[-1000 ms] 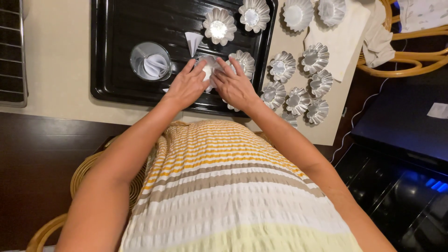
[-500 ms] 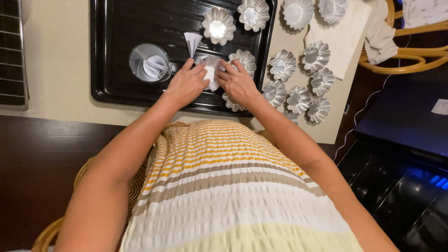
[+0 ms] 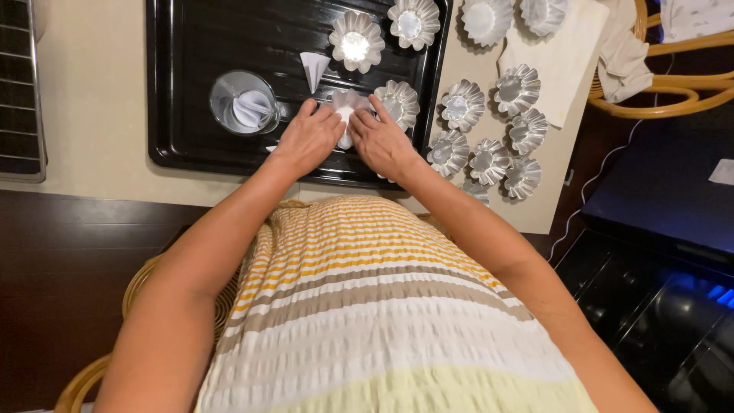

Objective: Placing paper liners into metal baking molds on a tray.

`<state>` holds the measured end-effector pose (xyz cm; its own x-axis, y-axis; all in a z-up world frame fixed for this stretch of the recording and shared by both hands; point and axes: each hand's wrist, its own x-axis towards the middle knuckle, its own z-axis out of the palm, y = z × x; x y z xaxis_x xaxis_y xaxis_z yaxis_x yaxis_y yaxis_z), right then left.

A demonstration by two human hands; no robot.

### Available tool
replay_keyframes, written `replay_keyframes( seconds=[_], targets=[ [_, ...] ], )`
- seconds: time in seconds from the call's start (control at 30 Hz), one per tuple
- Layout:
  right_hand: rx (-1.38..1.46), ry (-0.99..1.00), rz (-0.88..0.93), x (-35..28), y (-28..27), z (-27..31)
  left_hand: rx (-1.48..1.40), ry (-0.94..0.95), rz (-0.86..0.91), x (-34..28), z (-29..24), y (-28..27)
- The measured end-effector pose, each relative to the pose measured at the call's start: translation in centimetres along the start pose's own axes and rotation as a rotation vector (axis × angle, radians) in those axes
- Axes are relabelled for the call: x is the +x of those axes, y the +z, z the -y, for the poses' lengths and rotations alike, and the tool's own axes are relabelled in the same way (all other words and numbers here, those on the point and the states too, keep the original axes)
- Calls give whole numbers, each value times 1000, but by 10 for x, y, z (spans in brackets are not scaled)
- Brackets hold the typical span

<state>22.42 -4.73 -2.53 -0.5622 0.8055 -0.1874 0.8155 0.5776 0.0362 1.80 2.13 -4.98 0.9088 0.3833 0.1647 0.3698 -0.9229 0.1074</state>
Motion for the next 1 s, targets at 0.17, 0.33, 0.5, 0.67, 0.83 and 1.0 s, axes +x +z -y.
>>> replay_keyframes(
  seconds=[0.17, 0.33, 0.5, 0.67, 0.83, 1.0],
  targets=[
    [-95, -15, -21, 0, 3, 0, -20, -41, -47, 1, -7, -2],
    [-135, -33, -10, -2, 1, 0, 57, -81, -5, 0, -14, 4],
    [-138, -32, -21, -2, 1, 0, 54, -67, -20, -7, -10, 11],
    [-180, -51, -59, 7, 1, -2, 83, -68, -59, -11, -4, 9],
    [-76, -110, -71, 25, -42, -12, 158, -107, -77, -18, -3, 12],
    [337, 142, 5, 79, -50, -49, 176, -179, -23, -23, -7, 1]
  ],
)
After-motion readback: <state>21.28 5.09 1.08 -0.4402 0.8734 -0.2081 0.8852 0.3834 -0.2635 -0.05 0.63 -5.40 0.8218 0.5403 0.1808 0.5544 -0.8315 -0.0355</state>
